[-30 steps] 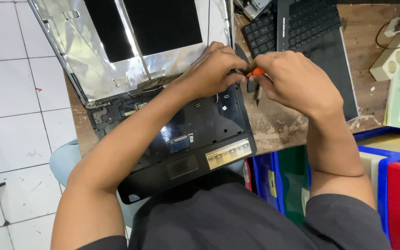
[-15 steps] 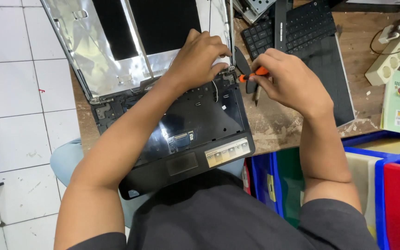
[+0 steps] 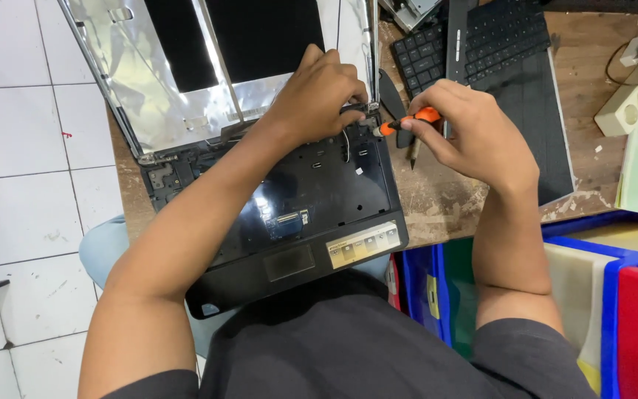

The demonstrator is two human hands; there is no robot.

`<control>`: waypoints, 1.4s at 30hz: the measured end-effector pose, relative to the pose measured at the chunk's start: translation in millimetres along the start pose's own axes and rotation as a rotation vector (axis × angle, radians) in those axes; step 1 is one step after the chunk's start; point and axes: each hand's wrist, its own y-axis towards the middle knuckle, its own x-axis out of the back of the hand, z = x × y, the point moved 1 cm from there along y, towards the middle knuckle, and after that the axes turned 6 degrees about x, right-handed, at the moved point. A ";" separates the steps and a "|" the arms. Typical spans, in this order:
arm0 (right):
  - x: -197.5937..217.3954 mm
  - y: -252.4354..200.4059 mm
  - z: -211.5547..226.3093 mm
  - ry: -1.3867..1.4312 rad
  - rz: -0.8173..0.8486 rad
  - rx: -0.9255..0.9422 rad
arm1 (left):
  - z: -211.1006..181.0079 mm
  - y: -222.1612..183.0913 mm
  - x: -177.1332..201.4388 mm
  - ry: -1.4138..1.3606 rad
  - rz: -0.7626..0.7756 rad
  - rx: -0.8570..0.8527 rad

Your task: The person uses a screwdriver to remove screws from the hinge area of a disassembled laptop. They then detach the screen assembly from the main body and set it aside.

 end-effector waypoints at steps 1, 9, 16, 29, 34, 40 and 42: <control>-1.0 1.5 -0.1 0.003 0.001 0.000 | 0.2 -0.8 -0.9 -0.001 0.002 0.002; -3.5 11.4 -3.9 0.010 0.036 -0.014 | -1.0 -2.6 -4.5 0.066 -0.062 -0.064; 0.5 6.0 -25.1 0.040 -0.088 0.069 | -2.2 -2.9 -5.0 0.083 -0.094 -0.069; -50.1 -19.8 -72.6 0.115 -0.408 0.093 | -4.5 -2.9 -4.8 0.140 -0.051 -0.038; -59.5 -26.6 -74.4 0.040 -0.435 0.079 | -6.6 -3.4 -1.6 0.116 -0.006 -0.026; -61.3 -19.2 -62.3 0.049 -0.415 0.126 | -7.1 -4.9 2.2 0.049 0.003 -0.013; -62.2 -19.8 -59.6 0.066 -0.394 0.124 | -6.8 -5.6 2.9 0.035 -0.018 -0.031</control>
